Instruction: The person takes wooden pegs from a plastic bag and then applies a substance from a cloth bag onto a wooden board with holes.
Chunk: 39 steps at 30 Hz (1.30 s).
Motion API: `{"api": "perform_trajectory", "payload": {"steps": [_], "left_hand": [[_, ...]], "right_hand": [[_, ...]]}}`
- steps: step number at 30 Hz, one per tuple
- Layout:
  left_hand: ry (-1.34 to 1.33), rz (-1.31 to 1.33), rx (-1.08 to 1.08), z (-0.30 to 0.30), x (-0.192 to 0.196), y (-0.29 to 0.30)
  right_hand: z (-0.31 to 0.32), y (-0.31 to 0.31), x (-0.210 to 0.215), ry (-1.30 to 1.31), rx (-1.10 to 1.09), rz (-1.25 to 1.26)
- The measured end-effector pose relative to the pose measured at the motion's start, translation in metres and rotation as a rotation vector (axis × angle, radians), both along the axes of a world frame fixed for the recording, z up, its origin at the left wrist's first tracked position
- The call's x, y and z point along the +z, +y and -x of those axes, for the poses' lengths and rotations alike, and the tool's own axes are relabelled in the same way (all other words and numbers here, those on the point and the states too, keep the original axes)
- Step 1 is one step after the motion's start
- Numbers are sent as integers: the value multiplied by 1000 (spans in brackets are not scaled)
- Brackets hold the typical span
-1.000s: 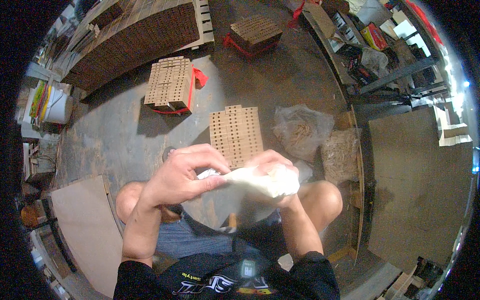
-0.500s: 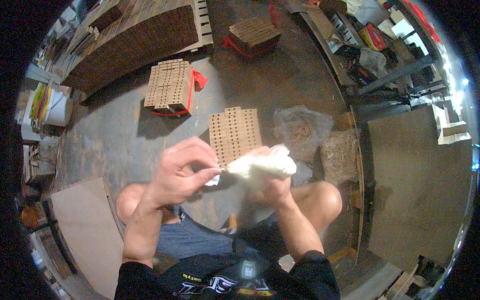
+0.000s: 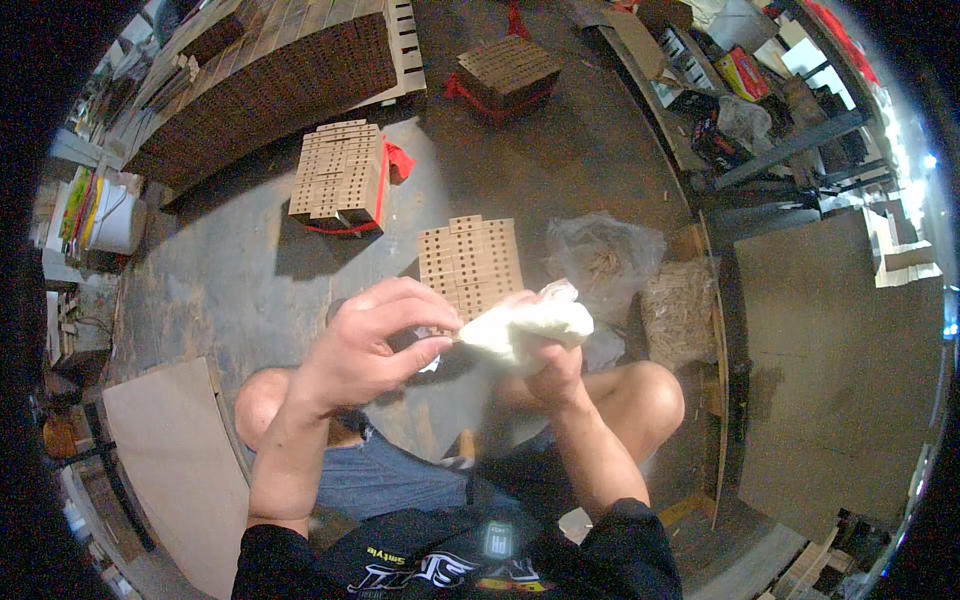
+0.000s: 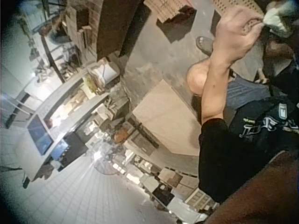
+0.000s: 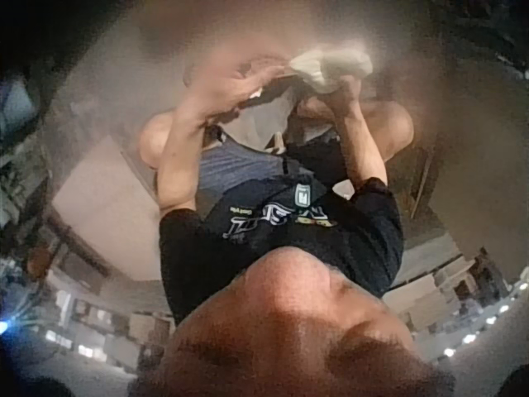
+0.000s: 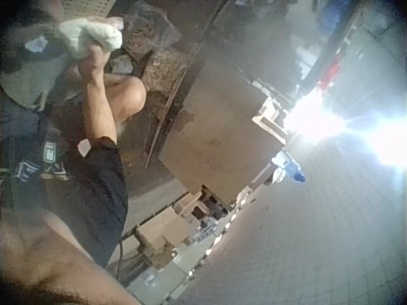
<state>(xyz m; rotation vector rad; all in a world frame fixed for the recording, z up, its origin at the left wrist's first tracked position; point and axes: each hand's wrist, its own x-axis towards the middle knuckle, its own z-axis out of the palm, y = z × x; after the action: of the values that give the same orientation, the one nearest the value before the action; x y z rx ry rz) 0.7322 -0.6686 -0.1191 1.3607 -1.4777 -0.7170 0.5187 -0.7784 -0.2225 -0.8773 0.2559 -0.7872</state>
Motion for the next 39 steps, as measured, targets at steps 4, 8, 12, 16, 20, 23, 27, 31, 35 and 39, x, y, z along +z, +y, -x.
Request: {"api": "perform_trajectory", "payload": {"steps": [4, 8, 12, 16, 20, 23, 27, 31, 35, 39], "left_hand": [[-46, 25, 2, 0, -1, -2], [-143, 43, -5, -1, -1, -3], [-143, 85, 25, 0, -3, -2], [-141, 114, 29, 1, -4, -3], [-89, 121, 46, 3, -5, -3], [-59, 138, 45, 4, -6, -3], [1, 146, 70, -1, 1, 0], [32, 104, 108, -10, 3, 1], [21, 125, 96, -4, 3, 1], [2, 104, 83, 0, -3, -1]], "right_hand": [[-2, 3, 6, 143, -26, 66], [2, 4, -7, 255, -62, 230], [-8, 8, 15, 154, 50, -296], [-10, 9, 18, 222, 67, -458], [-17, 13, 26, 209, 65, -502], [-20, 13, 33, 198, 64, -510], [-18, 8, 29, 157, 46, -514], [-17, 3, 34, 146, 16, -595], [-21, 7, 43, 155, -27, -589], [-20, 5, 35, 151, -16, -593]]}}
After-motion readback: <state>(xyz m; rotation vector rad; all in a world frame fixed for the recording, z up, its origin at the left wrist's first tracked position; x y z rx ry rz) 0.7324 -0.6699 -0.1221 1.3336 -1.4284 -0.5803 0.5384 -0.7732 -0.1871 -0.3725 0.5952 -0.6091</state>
